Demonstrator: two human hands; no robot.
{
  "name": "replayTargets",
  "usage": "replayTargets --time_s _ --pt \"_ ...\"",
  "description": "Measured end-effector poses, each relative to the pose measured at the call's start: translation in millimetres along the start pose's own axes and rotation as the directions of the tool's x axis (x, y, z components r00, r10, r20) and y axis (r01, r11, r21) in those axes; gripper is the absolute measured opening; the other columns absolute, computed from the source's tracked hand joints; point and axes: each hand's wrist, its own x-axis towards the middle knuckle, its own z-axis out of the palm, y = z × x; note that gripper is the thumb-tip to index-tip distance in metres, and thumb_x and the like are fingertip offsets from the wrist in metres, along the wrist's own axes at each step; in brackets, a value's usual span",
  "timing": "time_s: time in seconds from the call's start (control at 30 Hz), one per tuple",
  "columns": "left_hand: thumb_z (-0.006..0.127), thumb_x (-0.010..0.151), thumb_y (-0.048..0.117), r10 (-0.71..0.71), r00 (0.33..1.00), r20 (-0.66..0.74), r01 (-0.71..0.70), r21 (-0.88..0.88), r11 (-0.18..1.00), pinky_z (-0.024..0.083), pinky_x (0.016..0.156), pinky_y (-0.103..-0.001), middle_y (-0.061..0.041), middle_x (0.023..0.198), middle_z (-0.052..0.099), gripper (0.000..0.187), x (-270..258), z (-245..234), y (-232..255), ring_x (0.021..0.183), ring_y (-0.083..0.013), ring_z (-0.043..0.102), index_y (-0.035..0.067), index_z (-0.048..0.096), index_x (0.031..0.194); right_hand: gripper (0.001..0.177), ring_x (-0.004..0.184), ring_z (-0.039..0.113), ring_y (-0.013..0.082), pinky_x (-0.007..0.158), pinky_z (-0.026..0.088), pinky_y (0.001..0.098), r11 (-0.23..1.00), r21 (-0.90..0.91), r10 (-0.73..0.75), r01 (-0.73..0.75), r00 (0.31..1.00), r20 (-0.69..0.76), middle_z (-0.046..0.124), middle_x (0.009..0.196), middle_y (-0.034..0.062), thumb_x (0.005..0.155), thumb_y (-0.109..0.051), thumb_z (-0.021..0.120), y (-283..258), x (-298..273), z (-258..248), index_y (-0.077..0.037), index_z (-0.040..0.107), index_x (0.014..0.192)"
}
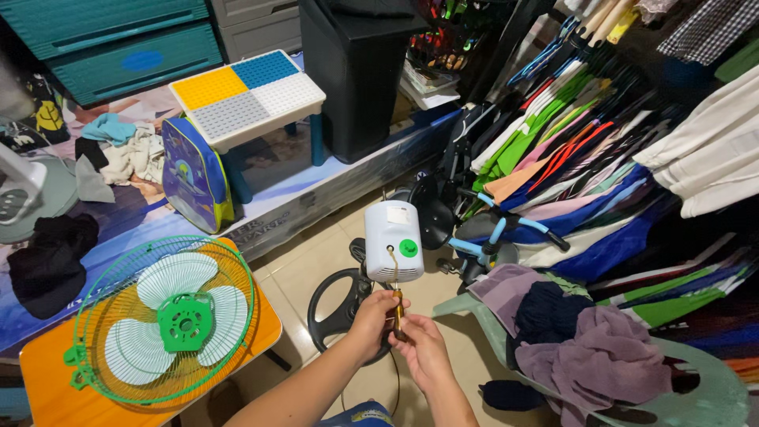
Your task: The person disassembles a standing fan, removes the motor housing, and uses a screwdriver to adjust internal components. They then reassemble the fan by attaching the motor housing back to the stand and securing it with screws.
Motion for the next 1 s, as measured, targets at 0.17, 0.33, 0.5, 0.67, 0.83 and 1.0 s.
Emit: replayTargets --time_s 0.17,0.33,0.5,0.67,0.83,1.0 --pt "0.074 0.090 0.011 0.106 0.994 -0.033 -0.102 0.116 0.988 0.049 0.061 -0.028 -0.006 0.090 0.066 0.033 7.3 -2.2 -4.2 0.072 -0.0147 0.061 0.000 0.060 0.118 0.025 0.084 0.065 0.0238 0.074 0.056 0.0370 0.994 -0.093 -0.060 0.056 0.997 -0.039 0.064 0.097 0.0126 0.092 -0.005 0.071 6.1 1.9 2.0 -0.002 0.055 0.111" --pt "0.065 0.086 0.013 0.006 0.998 -0.055 -0.008 -0.027 1.000 0.048 0.058 -0.030 -0.009 0.093 0.075 0.036 3.8 3.7 1.1 0.070 -0.0173 0.062 0.002 0.055 0.120 0.027 0.081 0.067 0.0244 0.071 0.058 0.0374 0.995 0.078 0.055 -0.055 0.998 0.006 0.068 0.096 0.0161 0.088 -0.009 0.066 -0.6 -0.8 -2.1 0.004 0.057 0.110" --pt "0.073 0.091 0.009 0.047 0.994 -0.101 -0.038 0.092 0.995 0.048 0.061 -0.031 -0.009 0.096 0.062 0.041 -1.4 8.4 4.6 0.075 -0.0163 0.060 0.003 0.051 0.125 0.027 0.083 0.066 0.0247 0.074 0.056 0.0354 0.998 -0.064 -0.016 0.016 1.000 -0.006 0.065 0.098 0.0144 0.092 0.000 0.068 1.8 2.6 -0.6 -0.001 0.053 0.114" --pt "0.065 0.088 0.009 0.038 0.992 -0.118 -0.043 -0.037 0.998 0.056 0.067 -0.033 -0.011 0.096 0.069 0.040 -1.6 9.1 7.0 0.078 -0.0188 0.068 0.005 0.047 0.124 0.032 0.081 0.068 0.0238 0.071 0.059 0.0391 0.988 0.127 0.085 -0.089 0.996 0.040 0.067 0.096 0.0146 0.087 -0.011 0.066 0.0 4.2 -1.1 0.004 0.054 0.112" --pt "0.070 0.094 0.016 -0.004 0.994 -0.113 0.014 0.088 0.996 0.045 0.064 -0.030 -0.009 0.097 0.064 0.034 -1.0 4.0 7.7 0.076 -0.0146 0.060 0.005 0.054 0.122 0.032 0.080 0.063 0.0181 0.067 0.051 0.0324 0.996 -0.094 0.004 -0.010 0.998 -0.062 0.064 0.095 0.0077 0.088 -0.008 0.072 6.2 9.0 -5.7 -0.003 0.056 0.116" --pt "0.070 0.091 0.008 0.054 0.996 -0.065 -0.046 0.118 0.992 0.046 0.066 -0.030 -0.013 0.109 0.071 0.033 5.7 -2.0 0.2 0.079 -0.0167 0.061 0.004 0.055 0.121 0.031 0.076 0.059 0.0149 0.065 0.046 0.0306 0.984 -0.156 -0.098 0.086 0.992 -0.073 0.063 0.093 0.0069 0.089 -0.008 0.073 12.1 11.7 -7.0 -0.005 0.055 0.114"
